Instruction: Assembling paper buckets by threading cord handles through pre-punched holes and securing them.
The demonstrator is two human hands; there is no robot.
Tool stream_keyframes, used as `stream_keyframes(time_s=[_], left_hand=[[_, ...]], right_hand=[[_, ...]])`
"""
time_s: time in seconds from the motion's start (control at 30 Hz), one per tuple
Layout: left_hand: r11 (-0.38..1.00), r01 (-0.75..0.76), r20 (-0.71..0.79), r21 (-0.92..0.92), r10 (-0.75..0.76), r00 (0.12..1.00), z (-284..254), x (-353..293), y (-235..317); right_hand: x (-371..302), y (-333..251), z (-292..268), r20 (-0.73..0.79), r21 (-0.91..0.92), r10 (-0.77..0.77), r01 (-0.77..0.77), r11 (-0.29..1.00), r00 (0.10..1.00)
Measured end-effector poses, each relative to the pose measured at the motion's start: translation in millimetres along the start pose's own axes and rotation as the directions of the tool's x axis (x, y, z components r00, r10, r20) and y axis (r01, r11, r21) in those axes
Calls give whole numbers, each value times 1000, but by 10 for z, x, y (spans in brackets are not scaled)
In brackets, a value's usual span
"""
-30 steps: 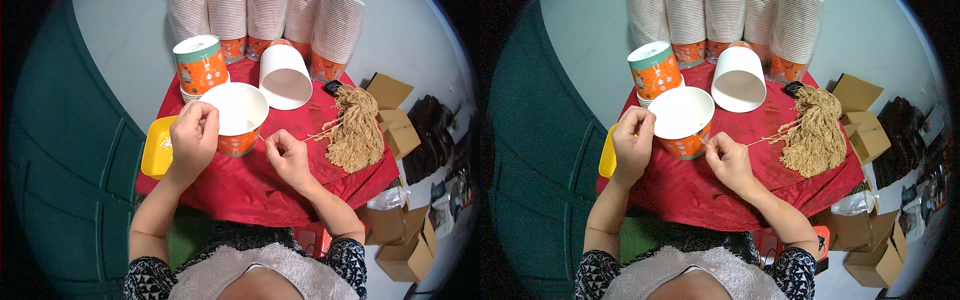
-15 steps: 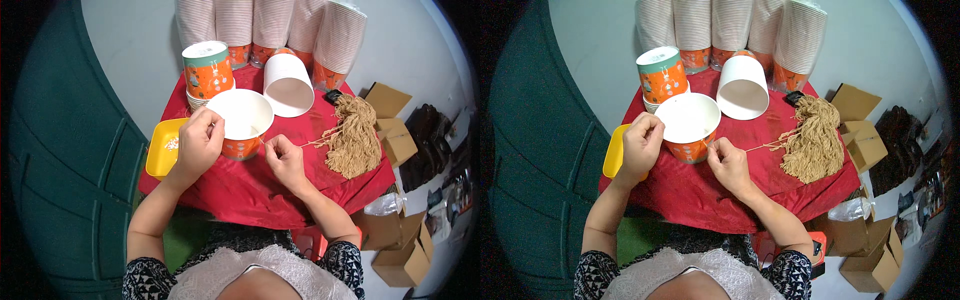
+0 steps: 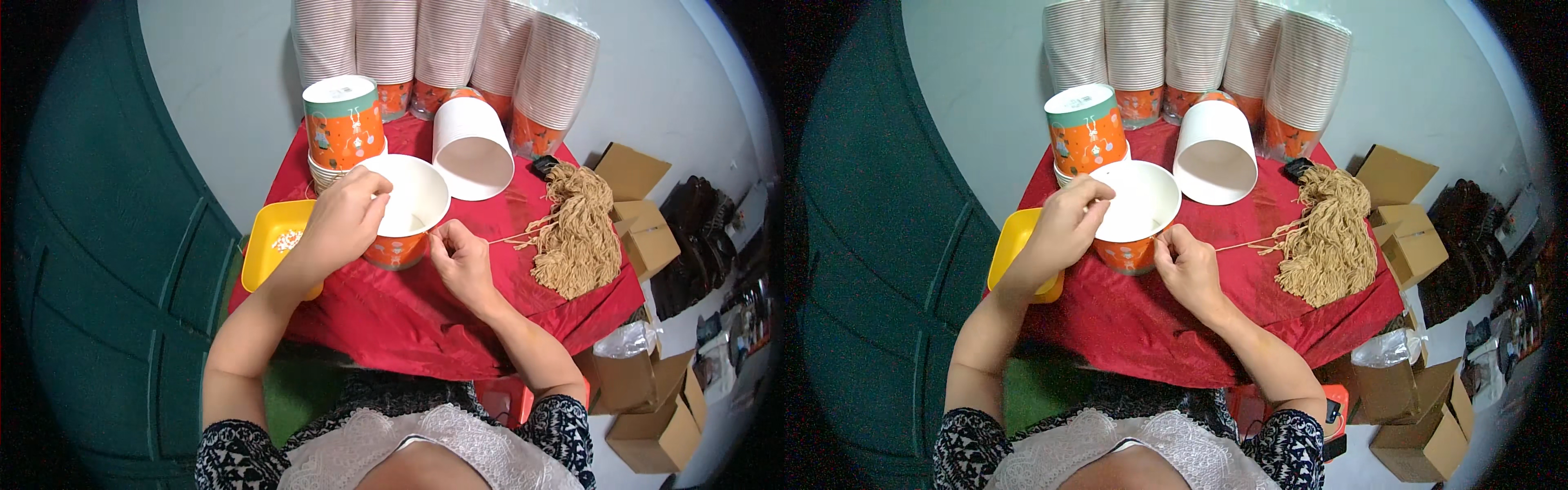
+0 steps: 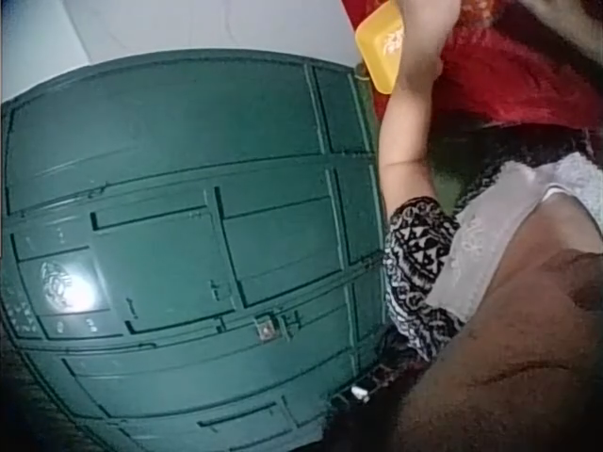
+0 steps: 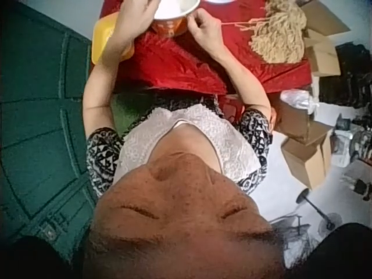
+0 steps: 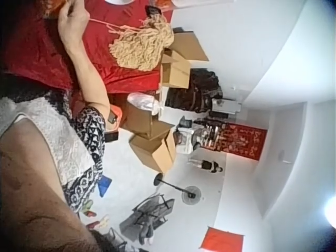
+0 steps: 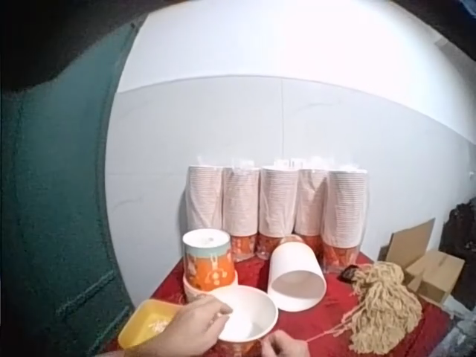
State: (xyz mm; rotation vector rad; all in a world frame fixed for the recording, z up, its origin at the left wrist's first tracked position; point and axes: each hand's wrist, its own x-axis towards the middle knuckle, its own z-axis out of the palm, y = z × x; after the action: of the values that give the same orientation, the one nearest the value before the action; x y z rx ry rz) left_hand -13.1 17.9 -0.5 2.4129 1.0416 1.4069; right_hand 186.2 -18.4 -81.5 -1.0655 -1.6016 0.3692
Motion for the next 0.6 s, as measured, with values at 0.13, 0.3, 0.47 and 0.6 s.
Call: stream_keyframes(time_s=[0.13,0.3,0.47,0.6], left_hand=[[999,-13,392,-38,27,920,123,140,-270],[989,79,689,-124,29,725,281,298,-291],[936,305,781,-175,-57,622,341,361,-294],[934,337,774,-116,-128,620,368,369,-296]], right_hand=[[38,-15,26,-2,0,-16,16,1000,1000],[40,34,42,-20,-17,-14,13,1000,1000],[37,26,42,-22,-15,1,-1,1000,1000],[36,24,24,-17,-20,-2,1,1000,1000]])
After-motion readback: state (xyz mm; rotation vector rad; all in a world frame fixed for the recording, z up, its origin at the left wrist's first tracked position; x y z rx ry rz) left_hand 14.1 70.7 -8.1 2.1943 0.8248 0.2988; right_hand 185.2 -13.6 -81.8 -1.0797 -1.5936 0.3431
